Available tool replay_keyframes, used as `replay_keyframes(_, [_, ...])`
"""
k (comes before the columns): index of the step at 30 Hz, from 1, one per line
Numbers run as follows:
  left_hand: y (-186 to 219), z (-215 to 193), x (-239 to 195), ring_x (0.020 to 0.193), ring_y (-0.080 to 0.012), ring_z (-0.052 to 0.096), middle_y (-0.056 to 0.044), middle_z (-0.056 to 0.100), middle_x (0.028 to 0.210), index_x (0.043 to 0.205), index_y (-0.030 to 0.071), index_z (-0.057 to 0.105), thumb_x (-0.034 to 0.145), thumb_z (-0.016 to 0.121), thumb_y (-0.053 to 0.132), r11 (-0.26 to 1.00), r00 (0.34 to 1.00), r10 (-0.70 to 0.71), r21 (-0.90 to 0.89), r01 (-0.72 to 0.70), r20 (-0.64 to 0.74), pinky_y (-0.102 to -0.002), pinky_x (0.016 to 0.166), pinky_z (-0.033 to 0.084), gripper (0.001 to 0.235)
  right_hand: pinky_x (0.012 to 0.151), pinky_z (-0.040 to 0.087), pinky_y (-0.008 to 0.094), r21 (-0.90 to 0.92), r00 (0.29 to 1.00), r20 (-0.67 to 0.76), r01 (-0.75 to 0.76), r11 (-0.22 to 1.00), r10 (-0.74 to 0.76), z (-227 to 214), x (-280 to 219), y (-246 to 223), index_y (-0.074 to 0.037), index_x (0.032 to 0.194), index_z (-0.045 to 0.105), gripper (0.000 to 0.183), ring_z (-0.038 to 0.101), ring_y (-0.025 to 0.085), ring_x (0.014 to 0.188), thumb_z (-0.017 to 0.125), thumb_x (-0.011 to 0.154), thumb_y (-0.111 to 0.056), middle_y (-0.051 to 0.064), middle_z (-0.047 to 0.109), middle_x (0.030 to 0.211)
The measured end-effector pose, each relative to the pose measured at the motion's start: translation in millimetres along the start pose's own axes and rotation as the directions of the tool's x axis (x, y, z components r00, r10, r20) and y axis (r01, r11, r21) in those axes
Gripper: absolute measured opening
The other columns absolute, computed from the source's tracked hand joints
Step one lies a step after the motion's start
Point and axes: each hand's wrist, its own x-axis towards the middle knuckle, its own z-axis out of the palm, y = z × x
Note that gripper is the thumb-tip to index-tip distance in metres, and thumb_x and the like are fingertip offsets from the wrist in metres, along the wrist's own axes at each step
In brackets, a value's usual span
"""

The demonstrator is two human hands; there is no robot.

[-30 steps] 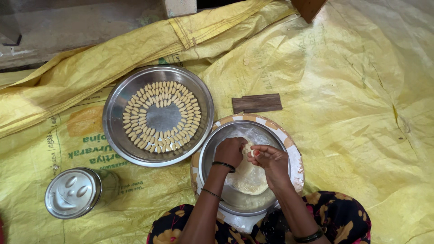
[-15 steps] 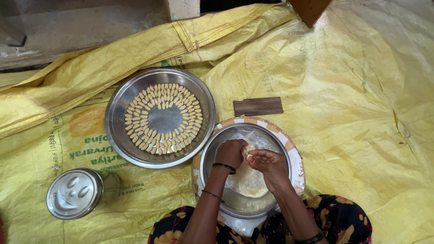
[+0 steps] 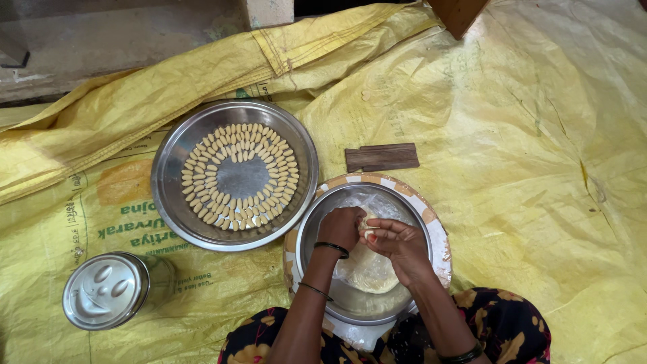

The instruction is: The person shapes small pieces of dough into elongated forms using a wooden tool on a flat surface. They then arrange the shaped dough pieces in a circular pattern on a metal tray.

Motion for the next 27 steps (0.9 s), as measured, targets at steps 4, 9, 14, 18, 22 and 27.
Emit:
replay_keyframes(4, [-2, 1, 0, 0.088, -0.0304, 0.073, -0.009, 0.076, 0.090, 0.106, 0.015, 0.078, 0.075, 0.076, 0.003, 1.000, 1.000, 0.020, 0.011, -0.020, -0.021, -0.043, 0.078, 0.057, 0.034, 0.079, 0.064, 0.035, -0.063, 0.999, -0.015, 0.040, 0.997, -0.041, 1, 0, 4, 0.012, 0.107, 0.073, 0.024, 0.076, 0.030, 0.086, 0.070, 0.083, 0.011, 0.023, 0.078, 0.096])
replay_keyframes(9, [-3, 0, 0, 0.087, -0.0304, 0.073, -0.009, 0.076, 0.089, 0.106, 0.014, 0.077, 0.076, 0.077, 0.006, 1.000, 1.000, 0.019, 0.010, -0.019, -0.014, -0.042, 0.077, 0.057, 0.032, 0.082, 0.065, 0.033, 0.061, 0.999, -0.014, -0.046, 0.997, 0.047, 1, -2, -3, 0.010, 0.108, 0.074, 0.023, 0.079, 0.027, 0.091, 0.067, 0.087, 0.001, 0.020, 0.080, 0.101])
replay_keyframes(14, [-2, 1, 0, 0.086, -0.0296, 0.073, -0.009, 0.076, 0.088, 0.107, 0.014, 0.078, 0.075, 0.076, 0.005, 1.000, 1.000, 0.010, 0.014, -0.010, -0.008, -0.042, 0.077, 0.057, 0.033, 0.085, 0.064, 0.033, -0.057, 1.000, -0.010, 0.028, 0.998, -0.029, 4, -1, 0, 0.009, 0.106, 0.072, 0.022, 0.078, 0.026, 0.091, 0.072, 0.084, 0.006, 0.022, 0.078, 0.101])
replay_keyframes(18, [-4, 2, 0, 0.086, -0.0295, 0.074, -0.009, 0.076, 0.088, 0.107, 0.014, 0.078, 0.076, 0.075, 0.004, 1.000, 1.000, 0.008, 0.013, -0.008, -0.013, -0.042, 0.076, 0.058, 0.032, 0.078, 0.062, 0.036, -0.154, 0.997, -0.048, 0.060, 0.986, -0.068, 3, 0, 8, 0.010, 0.107, 0.074, 0.021, 0.076, 0.029, 0.086, 0.072, 0.086, 0.005, 0.025, 0.078, 0.098])
replay_keyframes(22, [-4, 1, 1, 0.086, -0.0294, 0.074, -0.008, 0.077, 0.089, 0.107, 0.014, 0.078, 0.073, 0.076, 0.002, 0.999, 1.000, 0.026, 0.024, -0.026, -0.001, -0.041, 0.076, 0.058, 0.036, 0.080, 0.063, 0.035, -0.183, 0.993, -0.031, 0.104, 0.978, -0.111, 5, -1, 9, 0.008, 0.107, 0.075, 0.023, 0.077, 0.025, 0.086, 0.073, 0.085, 0.004, 0.022, 0.078, 0.097])
replay_keyframes(27, [-2, -1, -1, 0.087, -0.0304, 0.073, -0.009, 0.076, 0.089, 0.107, 0.013, 0.076, 0.071, 0.083, 0.009, 1.000, 1.000, 0.020, 0.014, -0.020, -0.002, -0.042, 0.076, 0.057, 0.037, 0.089, 0.063, 0.032, -0.164, 0.978, 0.088, 0.203, 0.965, -0.191, 9, -1, 6, 0.006, 0.111, 0.071, 0.028, 0.077, 0.019, 0.093, 0.071, 0.083, 0.008, 0.016, 0.078, 0.100])
